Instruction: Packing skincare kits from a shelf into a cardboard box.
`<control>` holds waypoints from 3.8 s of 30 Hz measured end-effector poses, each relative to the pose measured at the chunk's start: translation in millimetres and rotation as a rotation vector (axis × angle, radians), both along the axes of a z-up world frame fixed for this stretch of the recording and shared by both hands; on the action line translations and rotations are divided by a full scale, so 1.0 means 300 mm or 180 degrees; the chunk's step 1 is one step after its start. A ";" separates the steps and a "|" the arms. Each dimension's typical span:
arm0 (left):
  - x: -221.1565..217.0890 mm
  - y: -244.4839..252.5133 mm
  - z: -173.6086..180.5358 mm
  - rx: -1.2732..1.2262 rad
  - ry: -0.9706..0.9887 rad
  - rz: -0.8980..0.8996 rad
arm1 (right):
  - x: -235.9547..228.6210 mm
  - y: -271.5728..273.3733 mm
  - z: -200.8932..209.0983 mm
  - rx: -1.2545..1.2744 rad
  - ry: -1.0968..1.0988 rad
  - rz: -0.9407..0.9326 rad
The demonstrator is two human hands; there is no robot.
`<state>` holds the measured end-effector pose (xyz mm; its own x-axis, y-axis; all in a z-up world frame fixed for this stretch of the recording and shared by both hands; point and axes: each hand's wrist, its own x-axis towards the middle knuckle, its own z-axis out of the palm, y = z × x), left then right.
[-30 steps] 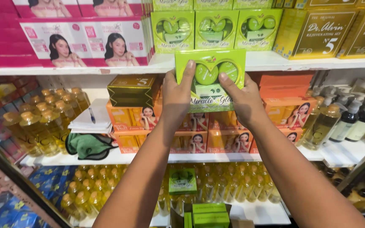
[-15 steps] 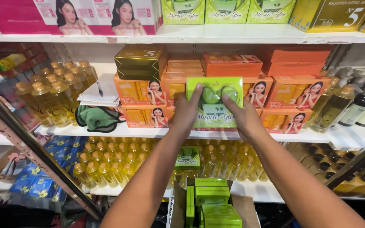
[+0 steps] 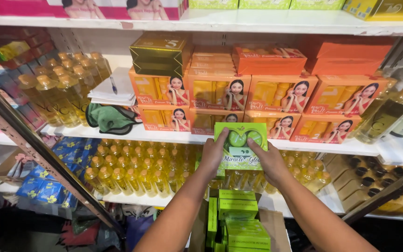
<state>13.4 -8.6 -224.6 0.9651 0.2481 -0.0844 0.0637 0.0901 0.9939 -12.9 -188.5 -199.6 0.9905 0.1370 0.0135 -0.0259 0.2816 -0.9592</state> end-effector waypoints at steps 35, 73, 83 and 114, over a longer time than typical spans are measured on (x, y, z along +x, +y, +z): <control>-0.075 -0.054 -0.327 -0.0481 0.0511 -0.0489 | 0.003 -0.074 -0.333 0.0072 0.0766 -0.0093; 0.249 0.297 -0.740 -0.0755 0.0191 0.0152 | 0.361 0.314 -0.719 0.0497 0.1065 -0.0478; 0.236 0.303 -0.669 -0.0803 0.0355 -0.0089 | 0.359 0.317 -0.734 0.0449 0.1096 -0.0456; -0.008 0.184 -0.616 0.3818 -0.1987 0.0811 | 0.129 0.325 -0.679 -0.3777 -0.1295 -0.1690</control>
<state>10.9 46.5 -409.4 0.6805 0.0347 0.7319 -0.3067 -0.8936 0.3276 25.7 -90.9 -403.4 0.8812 -0.1226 0.4565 0.1666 -0.8232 -0.5427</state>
